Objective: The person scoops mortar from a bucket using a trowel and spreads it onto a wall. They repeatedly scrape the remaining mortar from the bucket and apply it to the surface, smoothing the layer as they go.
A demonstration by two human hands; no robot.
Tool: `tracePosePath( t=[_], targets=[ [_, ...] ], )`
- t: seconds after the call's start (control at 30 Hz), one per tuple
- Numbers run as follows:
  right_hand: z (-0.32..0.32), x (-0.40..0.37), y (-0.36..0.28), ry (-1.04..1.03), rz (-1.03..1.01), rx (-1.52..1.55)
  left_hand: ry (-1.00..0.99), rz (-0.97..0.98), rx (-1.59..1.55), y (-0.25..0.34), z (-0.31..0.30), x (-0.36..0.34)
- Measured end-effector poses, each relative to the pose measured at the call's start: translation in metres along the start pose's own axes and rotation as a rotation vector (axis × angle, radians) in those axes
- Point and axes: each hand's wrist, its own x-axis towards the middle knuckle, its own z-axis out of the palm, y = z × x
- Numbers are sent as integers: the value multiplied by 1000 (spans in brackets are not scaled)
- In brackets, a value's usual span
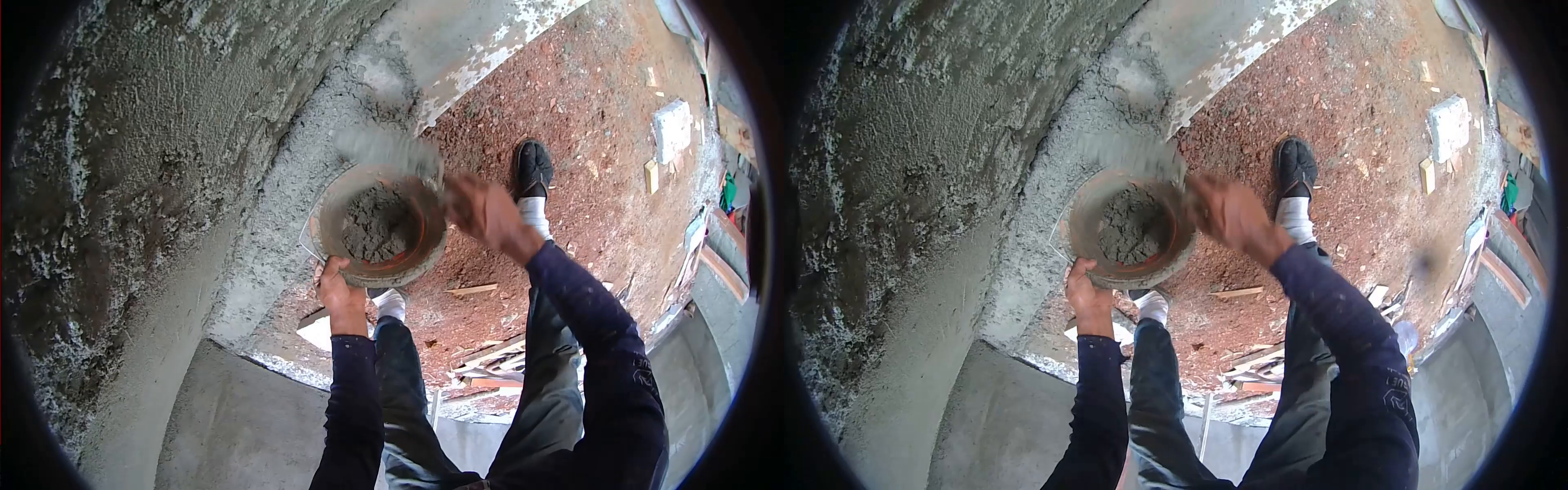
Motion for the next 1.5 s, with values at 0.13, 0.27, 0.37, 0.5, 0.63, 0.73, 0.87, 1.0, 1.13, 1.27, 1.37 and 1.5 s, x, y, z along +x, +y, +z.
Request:
tracePosePath(
  t=[0.13,0.27,0.37,0.5,0.63,0.73,0.87,1.0,1.13,1.27,1.37,1.5],
  targets=[
    [1,-23,-21,-242,-57,-120,81,35,-25,3,20,4],
    [13,30,53,62,162,-54,58,15,-60,2,-1,-1],
    [-28,99,98,-14,558,143,109,106,59,5,-32,-2],
    [16,82,127,110,523,37,99,26,15,26,-29,-37],
    [87,58,72,50,470,138,119,79,36,25,-73,-35],
    [122,97,73,-6,384,144,190,125,40,27,-74,-43],
    [90,126,71,-124,360,148,192,107,29,26,-84,-40],
    [64,155,73,-121,239,85,203,112,113,19,-77,-37],
    [83,168,131,-210,-3,33,168,198,88,8,-58,-29],
    [54,149,105,-154,188,114,125,121,66,9,-34,-28],
    [33,132,94,-262,223,191,142,76,68,10,-23,-20],
    [28,87,75,-225,188,194,141,47,36,14,-8,-8]
  ],
)
